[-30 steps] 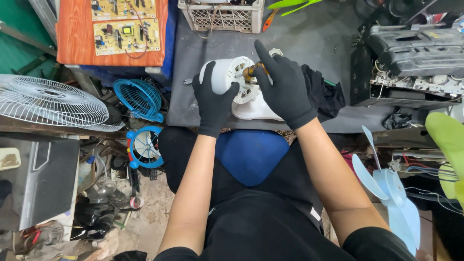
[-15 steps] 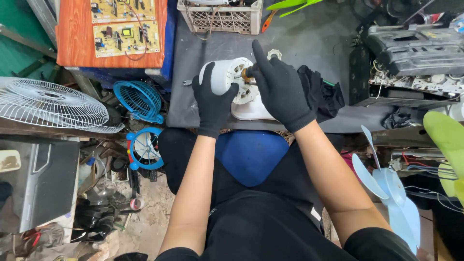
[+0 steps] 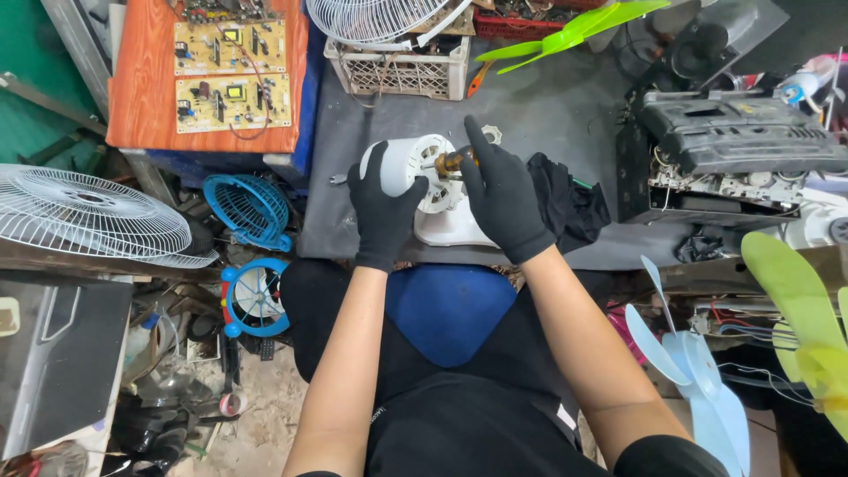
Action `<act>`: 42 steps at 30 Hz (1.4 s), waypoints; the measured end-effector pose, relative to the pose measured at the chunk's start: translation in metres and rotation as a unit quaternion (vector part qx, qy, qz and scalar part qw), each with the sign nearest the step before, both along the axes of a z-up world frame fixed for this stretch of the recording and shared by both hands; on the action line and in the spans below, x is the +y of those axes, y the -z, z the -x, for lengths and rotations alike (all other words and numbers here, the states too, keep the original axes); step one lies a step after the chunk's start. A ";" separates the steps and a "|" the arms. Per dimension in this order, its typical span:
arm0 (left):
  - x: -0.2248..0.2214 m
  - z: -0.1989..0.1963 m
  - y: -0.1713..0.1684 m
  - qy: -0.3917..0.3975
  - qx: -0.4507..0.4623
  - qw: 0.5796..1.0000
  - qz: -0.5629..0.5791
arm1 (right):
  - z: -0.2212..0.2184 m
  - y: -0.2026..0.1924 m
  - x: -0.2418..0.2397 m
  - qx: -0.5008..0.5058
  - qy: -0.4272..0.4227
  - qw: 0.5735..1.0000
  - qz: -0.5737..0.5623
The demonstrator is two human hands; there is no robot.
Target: The person is repairing a fan motor by using a screwdriver to secure or remove parts of the housing.
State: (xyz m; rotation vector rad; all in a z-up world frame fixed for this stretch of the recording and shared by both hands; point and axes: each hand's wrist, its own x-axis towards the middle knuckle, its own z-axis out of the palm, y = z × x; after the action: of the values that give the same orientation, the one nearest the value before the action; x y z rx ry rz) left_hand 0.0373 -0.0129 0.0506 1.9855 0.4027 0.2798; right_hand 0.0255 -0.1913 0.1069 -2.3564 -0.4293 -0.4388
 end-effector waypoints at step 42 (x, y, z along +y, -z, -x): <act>0.002 0.003 0.017 0.030 -0.103 0.990 -0.088 | -0.013 0.007 -0.014 -0.022 0.003 0.997 0.070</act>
State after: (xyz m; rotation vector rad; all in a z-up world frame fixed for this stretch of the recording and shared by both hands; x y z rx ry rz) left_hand 0.0342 -0.0113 0.0336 2.1110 0.1897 0.4918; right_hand 0.0386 -0.2050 0.0996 -2.4887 -0.4869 -0.4780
